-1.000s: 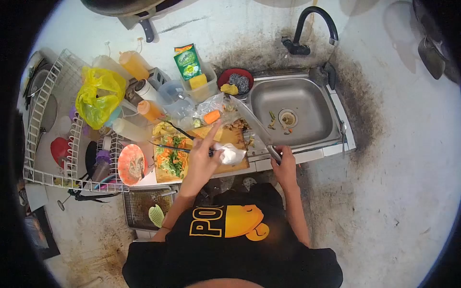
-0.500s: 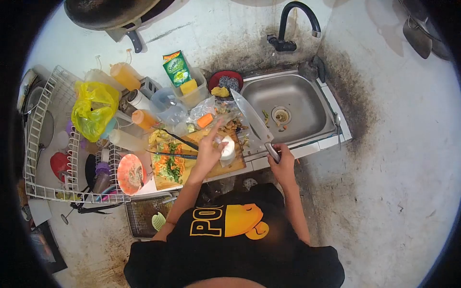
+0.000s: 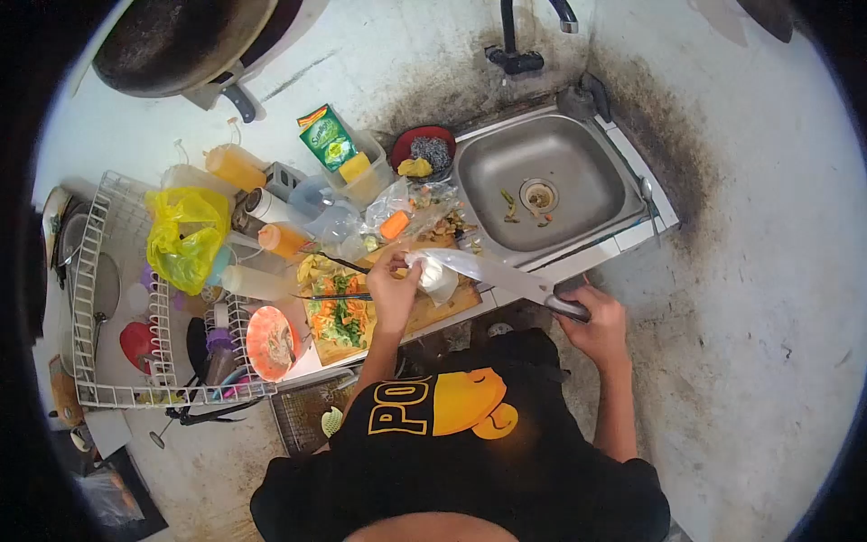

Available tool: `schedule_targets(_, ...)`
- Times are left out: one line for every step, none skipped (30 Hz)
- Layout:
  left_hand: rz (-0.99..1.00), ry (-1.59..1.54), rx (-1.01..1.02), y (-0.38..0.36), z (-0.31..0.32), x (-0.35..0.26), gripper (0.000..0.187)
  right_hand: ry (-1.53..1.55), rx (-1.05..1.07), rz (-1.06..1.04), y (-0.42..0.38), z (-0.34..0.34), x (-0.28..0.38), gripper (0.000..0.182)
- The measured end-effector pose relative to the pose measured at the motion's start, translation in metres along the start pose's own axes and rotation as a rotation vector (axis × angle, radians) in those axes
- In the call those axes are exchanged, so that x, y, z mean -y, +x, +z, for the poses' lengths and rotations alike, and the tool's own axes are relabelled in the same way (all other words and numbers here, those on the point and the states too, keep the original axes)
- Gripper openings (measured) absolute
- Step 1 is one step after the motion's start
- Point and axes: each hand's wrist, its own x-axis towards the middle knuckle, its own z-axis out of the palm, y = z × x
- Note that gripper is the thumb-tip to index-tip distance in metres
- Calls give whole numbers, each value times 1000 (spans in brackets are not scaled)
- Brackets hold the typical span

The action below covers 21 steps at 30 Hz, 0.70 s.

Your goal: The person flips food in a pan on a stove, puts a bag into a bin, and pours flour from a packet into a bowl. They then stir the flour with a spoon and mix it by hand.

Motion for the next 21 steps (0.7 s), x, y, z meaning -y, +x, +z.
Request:
schedule_targets(40, 104, -6, 1, -2, 3, 30, -1, -4, 8, -6, -3, 1, 23)
schedule_targets(43, 103, 3, 3, -3, 5, 30, 1, -3, 38, -12, -5, 1, 23)
schedule_targets(86, 200, 6, 5, -4, 5, 21, 4, -1, 68, -16, -7, 2, 23)
schedule_targets(129, 297, 8, 7, -6, 4, 15, 3, -4, 77, -19, -6, 3, 23)
schedule_targets(132, 296, 17, 8, -6, 3, 15, 12, -12, 86, -19, -5, 5, 23)
schedule_targets(179, 382, 43, 10, -6, 2, 16, 22, -20, 95, -20, -4, 7, 22)
schedule_targets(228, 468, 69, 12, -7, 2, 17, 21, -24, 101, -21, -1, 8, 22)
schedule_targets(232, 468, 74, 13, -7, 3, 17, 20, -27, 105, -21, 2, 8, 23)
schedule_targets(142, 309, 122, 15, -8, 5, 17, 19, -32, 109, -21, 4, 9, 25)
schedule_targets(53, 150, 169, 18, -8, 8, 16, 21, -39, 115, -21, 5, 10, 25)
schedule_targets(59, 152, 176, 21, -9, 12, 16, 15, -44, 92, -20, 4, 12, 24)
schedule_targets(49, 78, 190, 23, -10, 15, 16, 8, -48, 68, -20, 3, 13, 24)
schedule_targets(37, 5, 202, 24, -11, 17, 16, 10, -51, 72, -19, 3, 12, 24)
schedule_targets(39, 8, 206, 26, -12, 18, 16, 8, -48, 65, -19, 4, 12, 24)
schedule_targets(13, 67, 198, 27, -14, 15, 15, 7, -44, 57, -18, 4, 11, 24)
schedule_targets(-13, 124, 189, 29, -16, 13, 13, 9, -46, 59, -18, 5, 11, 24)
schedule_targets(-11, 126, 191, 30, -16, 15, 13, 11, -50, 64, -18, 5, 12, 23)
schedule_targets(25, 115, 190, 30, -16, 17, 13, 13, -53, 70, -17, 5, 12, 21)
schedule_targets(61, 103, 189, 30, -16, 19, 13, 15, -54, 72, -17, 5, 11, 21)
schedule_targets(61, 105, 191, 30, -15, 20, 13, 12, -46, 67, -16, 5, 10, 21)
schedule_targets(14, 57, 190, 30, -15, 19, 15, 8, -36, 61, -15, 4, 9, 21)
